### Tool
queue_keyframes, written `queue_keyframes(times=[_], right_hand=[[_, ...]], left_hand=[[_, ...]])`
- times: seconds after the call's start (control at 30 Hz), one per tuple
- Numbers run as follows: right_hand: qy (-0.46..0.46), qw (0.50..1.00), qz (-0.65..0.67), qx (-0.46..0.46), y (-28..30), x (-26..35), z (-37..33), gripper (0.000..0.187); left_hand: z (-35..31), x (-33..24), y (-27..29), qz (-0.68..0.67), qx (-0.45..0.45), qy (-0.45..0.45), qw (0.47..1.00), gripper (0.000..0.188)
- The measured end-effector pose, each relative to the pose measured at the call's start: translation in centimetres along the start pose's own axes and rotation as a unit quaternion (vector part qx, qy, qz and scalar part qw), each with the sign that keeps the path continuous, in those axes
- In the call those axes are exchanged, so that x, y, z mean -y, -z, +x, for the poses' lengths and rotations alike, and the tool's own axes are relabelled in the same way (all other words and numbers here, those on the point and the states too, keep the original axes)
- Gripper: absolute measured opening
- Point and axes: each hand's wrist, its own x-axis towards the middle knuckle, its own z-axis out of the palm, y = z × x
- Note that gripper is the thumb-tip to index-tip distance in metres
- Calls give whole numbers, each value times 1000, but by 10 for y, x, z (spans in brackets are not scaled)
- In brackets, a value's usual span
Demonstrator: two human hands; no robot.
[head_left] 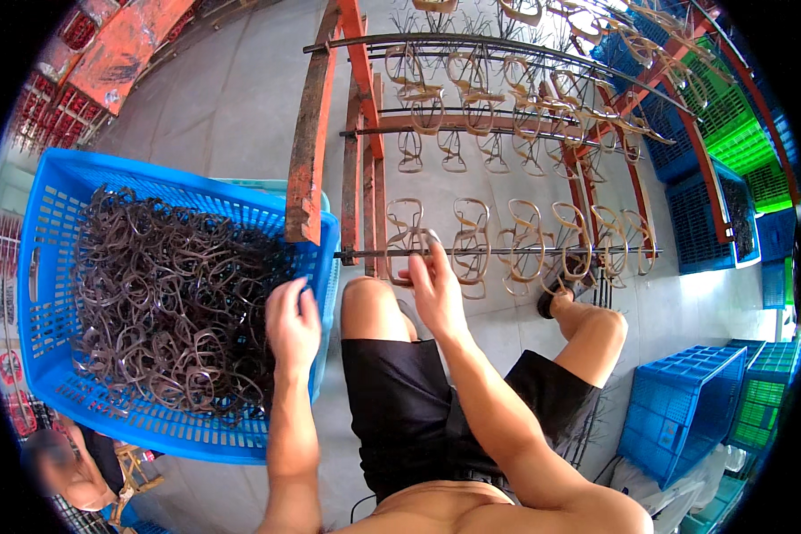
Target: The person sits on a low stool and repeatedly picks up wire loops from a blue basket, then threads and twists them onto horizontal rods of a red metal rack. The person handles the wire loops one at a time and secures them along the rack's bars.
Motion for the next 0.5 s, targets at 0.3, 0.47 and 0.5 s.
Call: queue_keyframes(times=[0.3,0.47,0.5], right_hand=[[1,919,-390,50,274,64,-59,14],[-75,903,-294,-306,469,0,-5,23],[-10,851,-427,-307,486,-14,8,28]], left_hand=[[86,-50,-81,-464,281,427,724,34],[98,-59,-94,-540,288,508,606,25],[98,-58,-96,-546,291,508,599,28]])
